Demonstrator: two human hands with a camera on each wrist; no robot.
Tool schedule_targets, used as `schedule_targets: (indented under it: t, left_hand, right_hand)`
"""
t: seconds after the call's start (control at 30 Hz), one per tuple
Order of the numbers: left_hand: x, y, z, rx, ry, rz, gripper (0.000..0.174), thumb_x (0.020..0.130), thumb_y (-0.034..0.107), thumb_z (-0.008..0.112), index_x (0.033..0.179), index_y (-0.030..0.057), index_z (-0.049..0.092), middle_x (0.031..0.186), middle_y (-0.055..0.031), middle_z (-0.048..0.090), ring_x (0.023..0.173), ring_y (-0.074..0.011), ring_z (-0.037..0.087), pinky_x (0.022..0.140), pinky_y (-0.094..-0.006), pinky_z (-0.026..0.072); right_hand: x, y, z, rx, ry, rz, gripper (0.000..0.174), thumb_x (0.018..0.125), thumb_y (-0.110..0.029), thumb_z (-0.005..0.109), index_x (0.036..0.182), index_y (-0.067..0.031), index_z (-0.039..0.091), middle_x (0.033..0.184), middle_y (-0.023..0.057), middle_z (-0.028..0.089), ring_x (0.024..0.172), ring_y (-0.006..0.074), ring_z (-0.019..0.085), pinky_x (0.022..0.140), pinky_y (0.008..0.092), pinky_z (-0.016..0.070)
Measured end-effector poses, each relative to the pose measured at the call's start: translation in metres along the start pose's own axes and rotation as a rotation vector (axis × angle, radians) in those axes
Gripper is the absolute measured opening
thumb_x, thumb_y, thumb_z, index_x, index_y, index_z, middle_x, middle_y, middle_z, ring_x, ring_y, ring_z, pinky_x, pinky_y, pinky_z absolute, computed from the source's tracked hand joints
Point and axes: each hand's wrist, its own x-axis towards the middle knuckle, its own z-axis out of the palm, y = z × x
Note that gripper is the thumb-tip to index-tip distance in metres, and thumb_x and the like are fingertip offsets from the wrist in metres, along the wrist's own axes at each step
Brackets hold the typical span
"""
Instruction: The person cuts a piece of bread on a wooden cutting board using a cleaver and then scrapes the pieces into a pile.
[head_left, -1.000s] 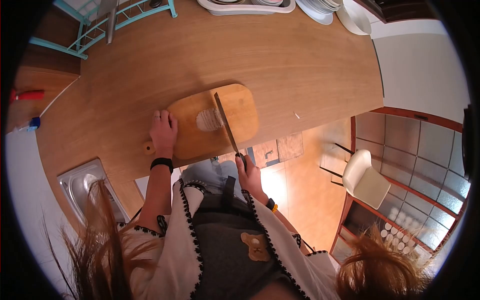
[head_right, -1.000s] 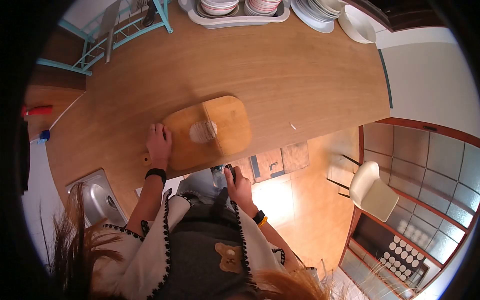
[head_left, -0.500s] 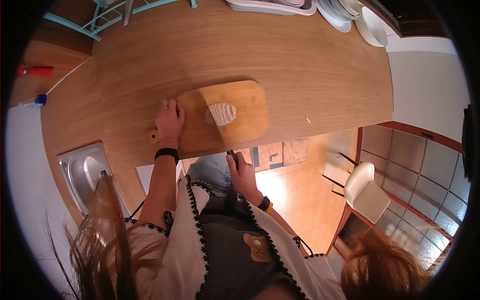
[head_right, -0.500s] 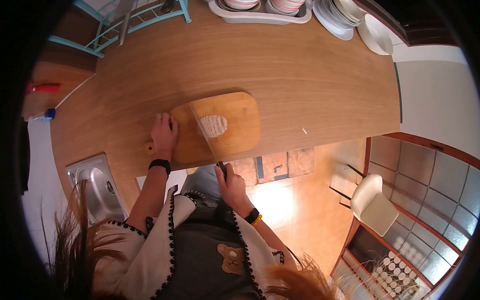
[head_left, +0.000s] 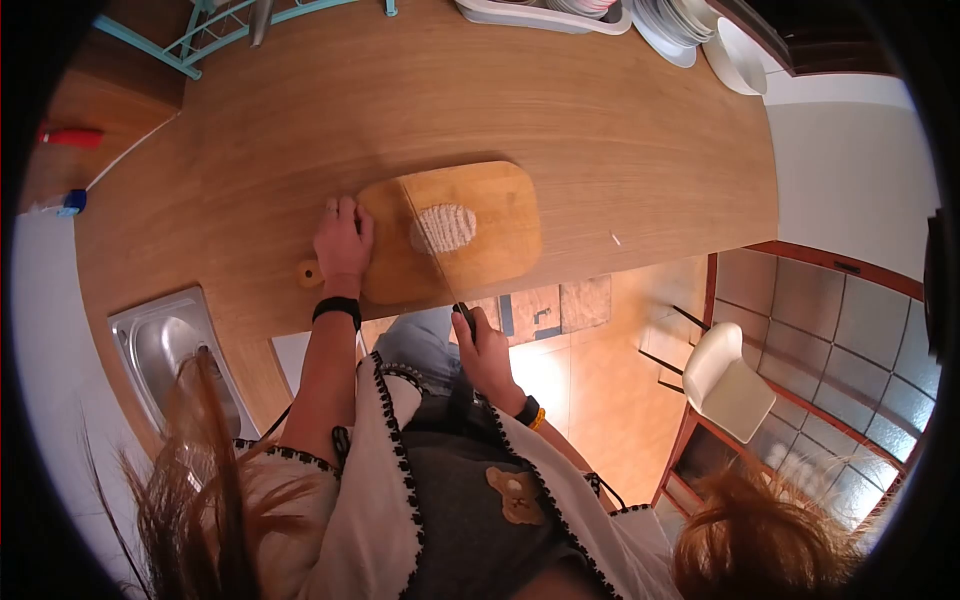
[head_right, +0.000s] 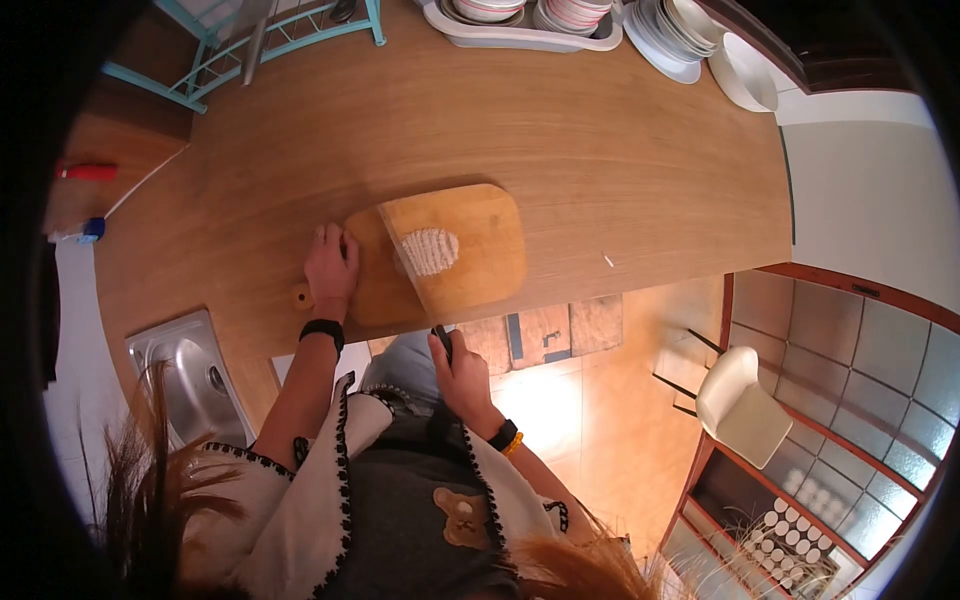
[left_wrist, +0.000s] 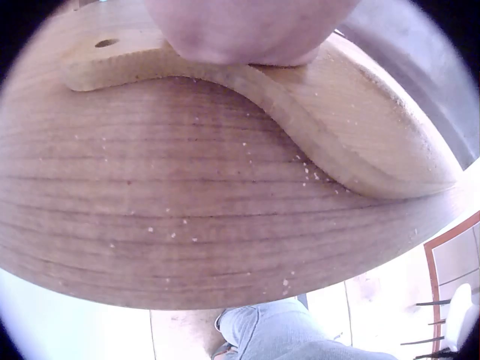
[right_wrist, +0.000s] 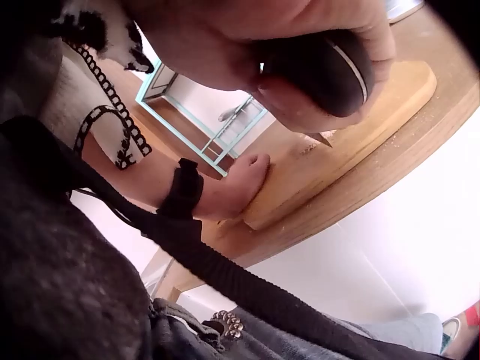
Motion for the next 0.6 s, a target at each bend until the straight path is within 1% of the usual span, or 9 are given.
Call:
schedule_targets:
  t: [0.03,0.1,0.17,0.27,0.4,0.47,0.5,0.6]
  left_hand:
    - [0.000,-0.003,0.000,-0.003,0.001,0.003,0.015,0.088,0.019,0.054,0.079,0.0089,0.047,0.079,-0.0120,0.053,0.068,-0.0332,0.057,0.055,-0.0443,0.0483]
    - [-0.002,-0.004,-0.002,0.005,-0.062,-0.070,0.015,0.089,0.019,0.053,0.079,0.0091,0.047,0.079,-0.0113,0.053,0.068,-0.0327,0.058,0.054,-0.0438,0.0484]
    - [-0.002,-0.002,-0.004,-0.011,-0.055,-0.068,0.015,0.089,0.019,0.053,0.079,0.0092,0.047,0.079,-0.0112,0.054,0.069,-0.0325,0.058,0.055,-0.0435,0.0486]
    - [0.000,-0.005,-0.007,0.002,-0.032,-0.063,0.015,0.089,0.020,0.053,0.080,0.0091,0.047,0.078,-0.0112,0.054,0.069,-0.0327,0.058,0.055,-0.0431,0.0489]
    - [-0.002,-0.007,-0.007,-0.005,-0.013,-0.040,0.015,0.090,0.019,0.051,0.081,0.0085,0.047,0.079,-0.0121,0.055,0.070,-0.0336,0.058,0.057,-0.0435,0.0487]
    - [-0.003,-0.006,-0.006,0.011,-0.011,-0.050,0.015,0.090,0.019,0.051,0.081,0.0083,0.047,0.079,-0.0125,0.055,0.071,-0.0340,0.057,0.057,-0.0440,0.0483]
    - [-0.003,-0.005,-0.004,0.027,-0.005,-0.060,0.015,0.091,0.018,0.050,0.081,0.0081,0.047,0.080,-0.0130,0.055,0.071,-0.0343,0.057,0.058,-0.0445,0.0480]
    - [-0.002,-0.010,-0.002,-0.025,0.005,-0.020,0.015,0.091,0.019,0.050,0.082,0.0076,0.047,0.080,-0.0140,0.055,0.072,-0.0350,0.057,0.059,-0.0453,0.0476]
  right_hand:
    - [-0.002,-0.002,0.002,0.002,0.009,-0.012,0.034,0.097,-0.034,0.049,0.087,-0.0021,0.049,0.057,0.0187,0.053,0.055,0.0393,0.056,0.048,0.0448,0.0386]
    - [-0.007,-0.003,0.006,0.002,0.028,-0.016,0.034,0.097,-0.034,0.049,0.087,-0.0022,0.049,0.058,0.0188,0.053,0.055,0.0392,0.056,0.049,0.0447,0.0389]
    - [-0.007,0.004,0.009,-0.015,-0.004,-0.043,0.033,0.096,-0.036,0.049,0.092,-0.0036,0.050,0.060,0.0217,0.057,0.058,0.0421,0.058,0.051,0.0495,0.0422]
    - [-0.011,-0.004,0.010,-0.042,-0.010,-0.045,0.034,0.096,-0.037,0.049,0.092,-0.0037,0.050,0.060,0.0218,0.058,0.058,0.0421,0.059,0.051,0.0501,0.0422]
    - [-0.014,-0.005,0.014,-0.043,-0.018,-0.018,0.033,0.096,-0.037,0.050,0.091,-0.0038,0.049,0.060,0.0214,0.058,0.058,0.0421,0.059,0.050,0.0502,0.0422]
    - [-0.017,-0.005,0.015,-0.041,0.040,-0.063,0.031,0.097,-0.033,0.049,0.086,-0.0031,0.047,0.056,0.0188,0.054,0.055,0.0405,0.057,0.049,0.0468,0.0394]
    - [-0.018,-0.003,0.015,-0.040,0.047,-0.058,0.031,0.097,-0.033,0.049,0.086,-0.0031,0.047,0.056,0.0188,0.054,0.055,0.0405,0.057,0.049,0.0468,0.0394]
    - [-0.017,-0.002,0.016,-0.035,0.019,-0.028,0.031,0.097,-0.032,0.050,0.086,-0.0032,0.046,0.057,0.0192,0.054,0.056,0.0409,0.057,0.049,0.0470,0.0398]
